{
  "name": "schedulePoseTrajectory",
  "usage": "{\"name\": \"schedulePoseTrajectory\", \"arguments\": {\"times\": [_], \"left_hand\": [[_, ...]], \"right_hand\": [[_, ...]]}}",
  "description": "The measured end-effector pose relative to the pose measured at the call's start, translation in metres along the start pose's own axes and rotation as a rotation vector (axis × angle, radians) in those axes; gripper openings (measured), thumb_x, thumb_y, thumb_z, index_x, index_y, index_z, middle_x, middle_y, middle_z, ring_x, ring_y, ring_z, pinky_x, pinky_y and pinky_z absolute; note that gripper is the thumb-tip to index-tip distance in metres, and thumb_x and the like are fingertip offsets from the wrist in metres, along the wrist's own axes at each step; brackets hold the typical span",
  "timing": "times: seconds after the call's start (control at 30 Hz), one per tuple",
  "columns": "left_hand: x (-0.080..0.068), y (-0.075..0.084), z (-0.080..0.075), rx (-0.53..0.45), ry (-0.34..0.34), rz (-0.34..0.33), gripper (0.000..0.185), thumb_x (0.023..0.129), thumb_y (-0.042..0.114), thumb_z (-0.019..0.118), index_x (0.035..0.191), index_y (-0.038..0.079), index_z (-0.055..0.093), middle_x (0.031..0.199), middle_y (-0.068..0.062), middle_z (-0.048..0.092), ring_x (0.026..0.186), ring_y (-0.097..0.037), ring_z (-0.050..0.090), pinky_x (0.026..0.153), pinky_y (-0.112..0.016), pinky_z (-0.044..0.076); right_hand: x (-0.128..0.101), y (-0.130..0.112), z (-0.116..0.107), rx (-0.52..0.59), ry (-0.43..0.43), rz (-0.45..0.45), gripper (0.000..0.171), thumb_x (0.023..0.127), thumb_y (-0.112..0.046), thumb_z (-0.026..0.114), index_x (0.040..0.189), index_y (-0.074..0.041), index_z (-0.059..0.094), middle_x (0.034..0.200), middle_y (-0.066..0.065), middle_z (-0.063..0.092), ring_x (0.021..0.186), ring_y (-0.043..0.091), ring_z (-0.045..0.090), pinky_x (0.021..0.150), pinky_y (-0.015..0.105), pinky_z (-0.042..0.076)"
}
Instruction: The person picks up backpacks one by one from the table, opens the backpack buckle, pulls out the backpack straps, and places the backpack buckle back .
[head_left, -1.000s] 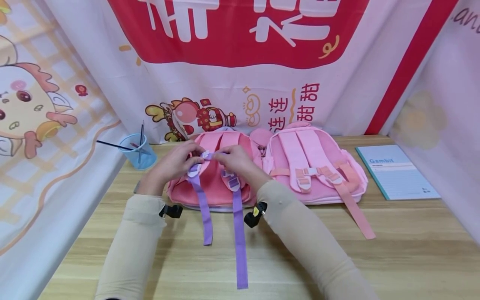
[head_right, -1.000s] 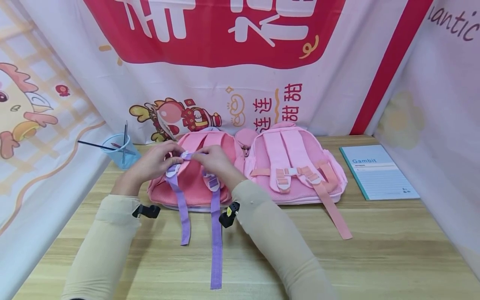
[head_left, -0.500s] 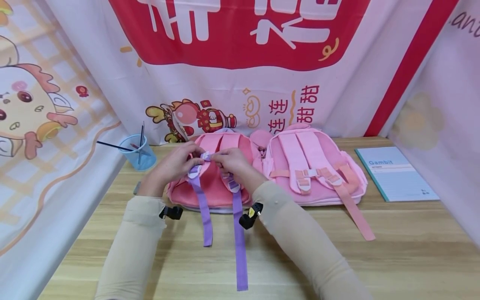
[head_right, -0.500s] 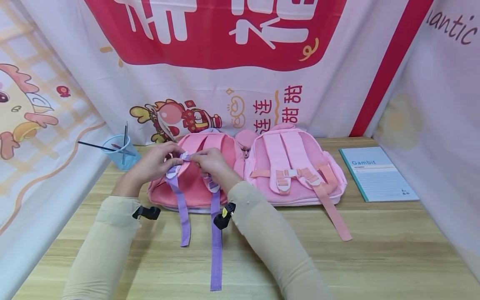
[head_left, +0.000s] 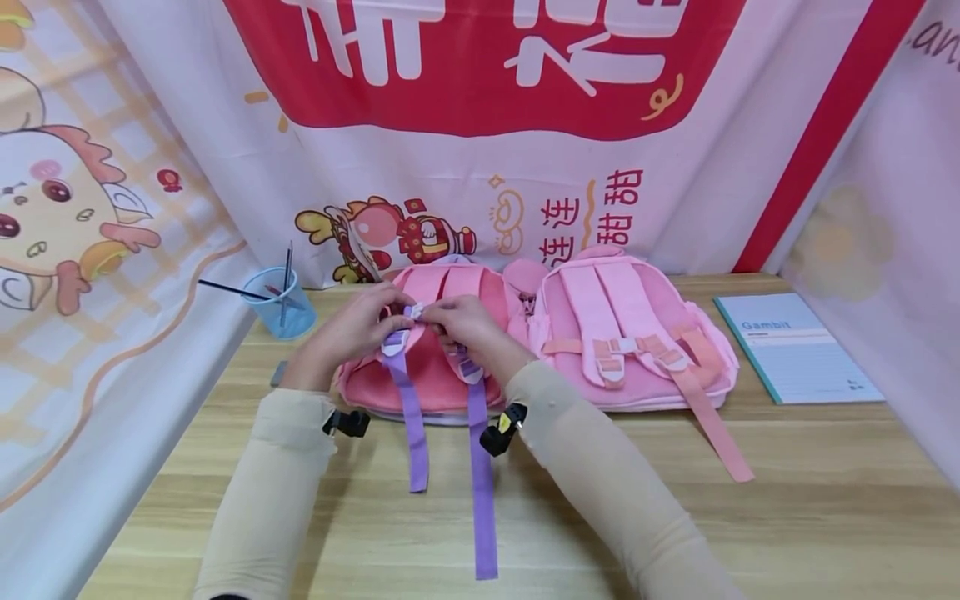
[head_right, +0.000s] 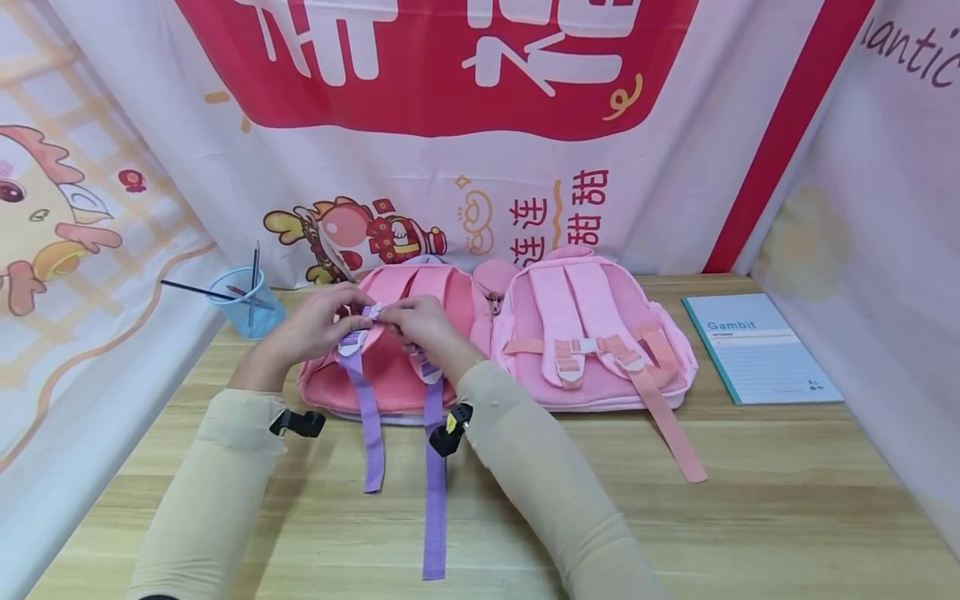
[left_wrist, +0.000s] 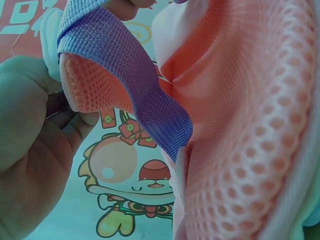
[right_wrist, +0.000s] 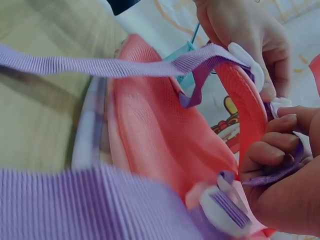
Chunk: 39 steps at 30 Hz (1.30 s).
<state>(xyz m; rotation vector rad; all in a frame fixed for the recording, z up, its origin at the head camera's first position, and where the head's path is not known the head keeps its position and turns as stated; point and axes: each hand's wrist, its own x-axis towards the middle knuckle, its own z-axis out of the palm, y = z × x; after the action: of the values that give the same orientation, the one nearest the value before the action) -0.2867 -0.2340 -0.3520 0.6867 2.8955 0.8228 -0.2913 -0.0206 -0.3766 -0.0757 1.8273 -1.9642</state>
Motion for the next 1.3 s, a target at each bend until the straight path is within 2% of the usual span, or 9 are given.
{"name": "schedulePoseTrajectory", "arguments": {"times": [0.1, 0.23, 0.37, 0.57, 0.83, 0.97, 1.07, 1.2, 1.3], "left_hand": [[0.0, 0.0, 0.0, -0.013, 0.0, -0.005, 0.029, 0.107, 0.018, 0.069, 0.134, 0.009, 0.07, 0.129, -0.013, 0.067, 0.127, -0.035, 0.06, 0.114, -0.058, 0.05], [0.0, 0.0, -0.001, -0.033, -0.002, -0.028, 0.031, 0.107, 0.02, 0.069, 0.136, 0.01, 0.069, 0.127, -0.011, 0.065, 0.116, -0.031, 0.062, 0.105, -0.052, 0.055], [0.0, 0.0, -0.001, -0.039, -0.005, -0.049, 0.031, 0.106, 0.02, 0.07, 0.136, 0.012, 0.069, 0.124, -0.01, 0.065, 0.111, -0.029, 0.062, 0.1, -0.047, 0.057], [0.0, -0.001, -0.002, -0.047, -0.007, -0.047, 0.031, 0.106, 0.021, 0.071, 0.136, 0.012, 0.069, 0.122, -0.01, 0.065, 0.111, -0.028, 0.062, 0.098, -0.045, 0.056], [0.001, -0.001, -0.001, -0.064, -0.017, -0.059, 0.031, 0.107, 0.024, 0.07, 0.137, 0.015, 0.068, 0.128, -0.009, 0.066, 0.114, -0.029, 0.062, 0.1, -0.047, 0.057], [0.002, -0.001, 0.0, -0.057, -0.019, -0.039, 0.031, 0.106, 0.024, 0.071, 0.136, 0.015, 0.069, 0.132, -0.01, 0.067, 0.118, -0.03, 0.063, 0.105, -0.051, 0.056], [0.004, 0.0, 0.002, -0.055, -0.02, -0.015, 0.028, 0.106, 0.021, 0.072, 0.133, 0.015, 0.071, 0.131, -0.009, 0.07, 0.119, -0.03, 0.063, 0.107, -0.052, 0.056], [0.004, 0.001, 0.003, -0.056, -0.021, -0.003, 0.026, 0.105, 0.018, 0.072, 0.13, 0.014, 0.072, 0.129, -0.009, 0.07, 0.118, -0.029, 0.063, 0.107, -0.051, 0.056], [0.004, 0.001, 0.003, -0.051, -0.017, -0.001, 0.026, 0.104, 0.018, 0.073, 0.13, 0.013, 0.072, 0.128, -0.01, 0.07, 0.117, -0.029, 0.063, 0.107, -0.051, 0.056]], "right_hand": [[-0.001, 0.0, -0.009, -0.048, 0.002, -0.011, 0.021, 0.106, -0.02, 0.069, 0.116, -0.002, 0.075, 0.071, 0.0, 0.055, 0.056, 0.011, 0.044, 0.056, 0.026, 0.039], [-0.003, -0.001, -0.02, -0.13, 0.003, -0.002, 0.021, 0.105, -0.025, 0.073, 0.108, -0.005, 0.077, 0.07, 0.0, 0.057, 0.059, 0.012, 0.047, 0.057, 0.026, 0.04], [-0.004, -0.001, -0.026, -0.13, -0.019, 0.006, 0.018, 0.104, -0.023, 0.074, 0.1, -0.006, 0.075, 0.068, 0.0, 0.055, 0.056, 0.012, 0.045, 0.054, 0.026, 0.036], [-0.005, 0.001, -0.026, -0.111, -0.02, -0.037, 0.019, 0.104, -0.018, 0.073, 0.113, -0.002, 0.077, 0.07, -0.001, 0.054, 0.055, 0.012, 0.045, 0.054, 0.026, 0.035], [-0.005, -0.001, -0.022, -0.199, 0.003, -0.044, 0.023, 0.106, -0.023, 0.071, 0.122, -0.007, 0.079, 0.076, 0.0, 0.055, 0.064, 0.014, 0.05, 0.065, 0.029, 0.045], [-0.005, -0.003, -0.018, -0.22, 0.002, -0.026, 0.024, 0.107, -0.026, 0.071, 0.122, -0.01, 0.079, 0.078, 0.0, 0.056, 0.07, 0.018, 0.052, 0.068, 0.032, 0.044], [-0.005, -0.004, -0.015, -0.224, -0.004, -0.036, 0.024, 0.107, -0.025, 0.07, 0.121, -0.008, 0.079, 0.074, -0.002, 0.054, 0.071, 0.021, 0.048, 0.067, 0.033, 0.041], [-0.004, -0.004, -0.013, -0.194, -0.024, -0.056, 0.024, 0.109, -0.022, 0.065, 0.119, -0.003, 0.077, 0.067, -0.003, 0.05, 0.065, 0.019, 0.042, 0.062, 0.031, 0.036], [-0.004, -0.005, -0.013, -0.169, -0.031, -0.042, 0.029, 0.111, -0.025, 0.061, 0.112, 0.0, 0.074, 0.068, -0.002, 0.052, 0.059, 0.014, 0.042, 0.06, 0.03, 0.034]]}}
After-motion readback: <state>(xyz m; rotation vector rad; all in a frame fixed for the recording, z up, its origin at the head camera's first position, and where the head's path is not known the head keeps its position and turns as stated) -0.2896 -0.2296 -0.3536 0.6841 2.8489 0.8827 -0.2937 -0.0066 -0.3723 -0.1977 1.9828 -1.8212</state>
